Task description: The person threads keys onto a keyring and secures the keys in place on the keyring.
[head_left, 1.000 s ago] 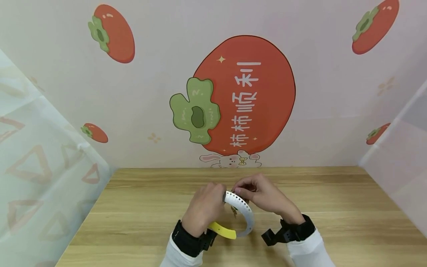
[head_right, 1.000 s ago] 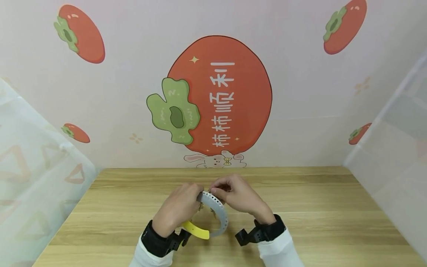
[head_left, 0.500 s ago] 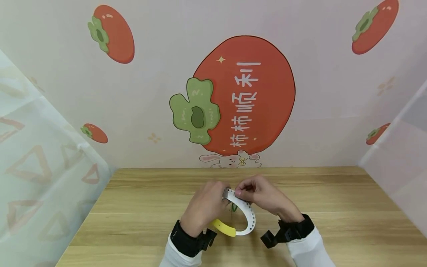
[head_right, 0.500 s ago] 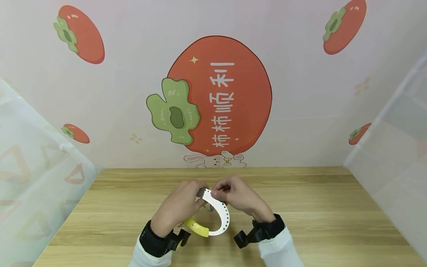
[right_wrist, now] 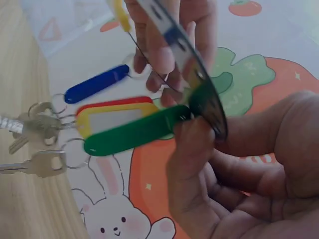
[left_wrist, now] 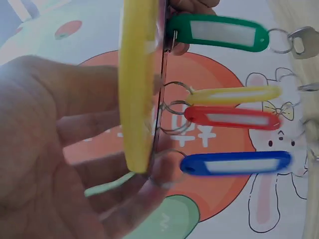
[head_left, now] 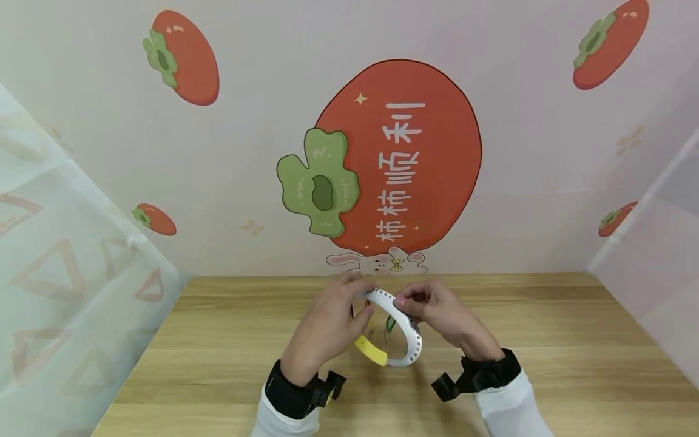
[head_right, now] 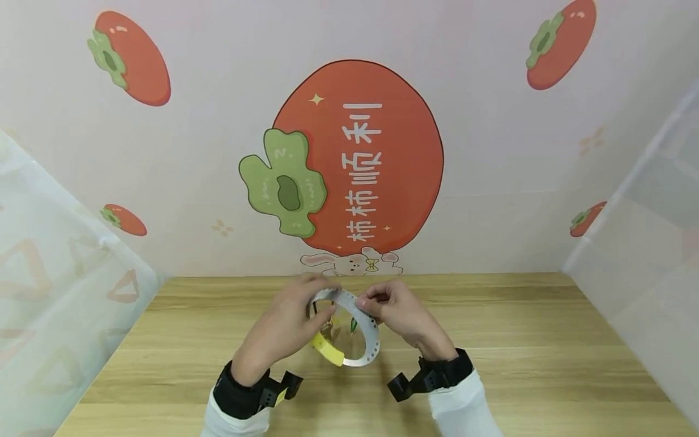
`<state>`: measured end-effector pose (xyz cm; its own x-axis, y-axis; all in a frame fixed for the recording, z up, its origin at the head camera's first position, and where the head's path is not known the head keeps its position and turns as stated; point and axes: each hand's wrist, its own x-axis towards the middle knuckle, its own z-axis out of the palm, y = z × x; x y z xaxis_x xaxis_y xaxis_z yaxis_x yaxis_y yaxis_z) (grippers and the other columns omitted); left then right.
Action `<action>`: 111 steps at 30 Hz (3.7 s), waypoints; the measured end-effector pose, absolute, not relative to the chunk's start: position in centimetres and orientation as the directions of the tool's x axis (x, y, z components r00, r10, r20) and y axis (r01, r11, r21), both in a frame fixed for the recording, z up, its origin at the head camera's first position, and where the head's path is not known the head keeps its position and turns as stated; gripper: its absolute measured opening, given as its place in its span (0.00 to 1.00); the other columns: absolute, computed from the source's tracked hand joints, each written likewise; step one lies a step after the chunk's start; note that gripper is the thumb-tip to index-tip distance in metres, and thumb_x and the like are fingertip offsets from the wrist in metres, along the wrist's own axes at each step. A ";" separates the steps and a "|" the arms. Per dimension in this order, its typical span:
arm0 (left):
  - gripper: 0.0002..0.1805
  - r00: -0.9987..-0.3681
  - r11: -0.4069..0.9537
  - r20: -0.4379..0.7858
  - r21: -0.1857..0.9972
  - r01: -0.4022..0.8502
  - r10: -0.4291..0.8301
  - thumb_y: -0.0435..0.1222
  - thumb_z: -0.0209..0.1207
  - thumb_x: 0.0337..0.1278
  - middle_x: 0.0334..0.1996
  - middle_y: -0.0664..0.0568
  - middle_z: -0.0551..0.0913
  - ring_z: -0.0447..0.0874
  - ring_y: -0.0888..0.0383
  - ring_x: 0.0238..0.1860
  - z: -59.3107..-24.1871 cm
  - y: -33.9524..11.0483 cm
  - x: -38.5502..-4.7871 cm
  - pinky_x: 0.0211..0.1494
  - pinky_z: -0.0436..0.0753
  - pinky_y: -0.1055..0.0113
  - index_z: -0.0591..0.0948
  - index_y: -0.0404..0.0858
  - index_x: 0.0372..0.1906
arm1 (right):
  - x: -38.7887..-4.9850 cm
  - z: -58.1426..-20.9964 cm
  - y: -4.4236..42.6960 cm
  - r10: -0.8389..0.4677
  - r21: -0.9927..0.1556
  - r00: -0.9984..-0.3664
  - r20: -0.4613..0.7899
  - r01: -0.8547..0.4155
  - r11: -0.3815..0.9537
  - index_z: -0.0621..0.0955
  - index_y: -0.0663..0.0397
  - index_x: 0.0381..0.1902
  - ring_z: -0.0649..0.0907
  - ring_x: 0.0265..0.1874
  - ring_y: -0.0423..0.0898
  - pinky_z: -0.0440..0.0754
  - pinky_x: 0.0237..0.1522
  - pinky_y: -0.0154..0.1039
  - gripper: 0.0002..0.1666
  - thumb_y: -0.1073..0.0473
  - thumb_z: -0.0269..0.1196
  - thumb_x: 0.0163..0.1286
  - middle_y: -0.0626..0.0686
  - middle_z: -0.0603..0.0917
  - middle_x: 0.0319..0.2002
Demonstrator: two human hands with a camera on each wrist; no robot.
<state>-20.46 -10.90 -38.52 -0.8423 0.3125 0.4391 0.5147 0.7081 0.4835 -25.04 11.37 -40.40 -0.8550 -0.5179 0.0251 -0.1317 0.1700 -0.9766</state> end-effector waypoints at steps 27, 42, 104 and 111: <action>0.26 -0.893 0.599 0.444 0.735 0.319 -0.069 0.32 0.59 0.69 0.31 0.42 0.82 0.76 0.60 0.21 -39.4 -8.7 -20.8 0.19 0.73 0.68 0.68 0.23 0.65 | -24.3 -40.3 8.3 -0.050 -0.990 -0.997 0.055 -0.048 -0.132 0.80 0.77 0.47 0.85 0.35 0.46 0.85 0.39 0.37 0.12 0.68 0.59 0.75 0.60 0.84 0.38; 0.21 -0.933 0.571 0.332 0.797 0.199 -0.138 0.27 0.49 0.71 0.31 0.43 0.76 0.74 0.50 0.29 -39.9 -9.6 -21.9 0.32 0.74 0.55 0.67 0.20 0.64 | -23.8 -40.7 7.4 -0.207 -0.986 -0.963 0.169 -0.167 -0.027 0.82 0.75 0.40 0.84 0.25 0.46 0.85 0.31 0.38 0.07 0.71 0.62 0.71 0.59 0.83 0.29; 0.17 -0.995 0.002 0.080 0.997 0.081 0.059 0.37 0.38 0.83 0.15 0.56 0.53 0.51 0.62 0.16 -38.5 -10.8 -21.5 0.24 0.58 0.69 0.64 0.36 0.31 | -24.4 -39.9 10.6 -0.524 -0.930 -0.830 0.192 -0.325 0.173 0.81 0.68 0.44 0.82 0.31 0.47 0.82 0.36 0.39 0.06 0.70 0.58 0.75 0.65 0.81 0.34; 0.19 -0.997 0.033 0.070 0.997 0.071 0.037 0.37 0.38 0.83 0.16 0.56 0.53 0.52 0.61 0.15 -38.6 -10.8 -21.6 0.23 0.57 0.70 0.62 0.38 0.28 | -24.4 -40.0 10.6 -0.533 -0.924 -0.827 0.181 -0.328 0.195 0.81 0.67 0.44 0.83 0.33 0.49 0.82 0.36 0.39 0.06 0.70 0.59 0.74 0.60 0.83 0.35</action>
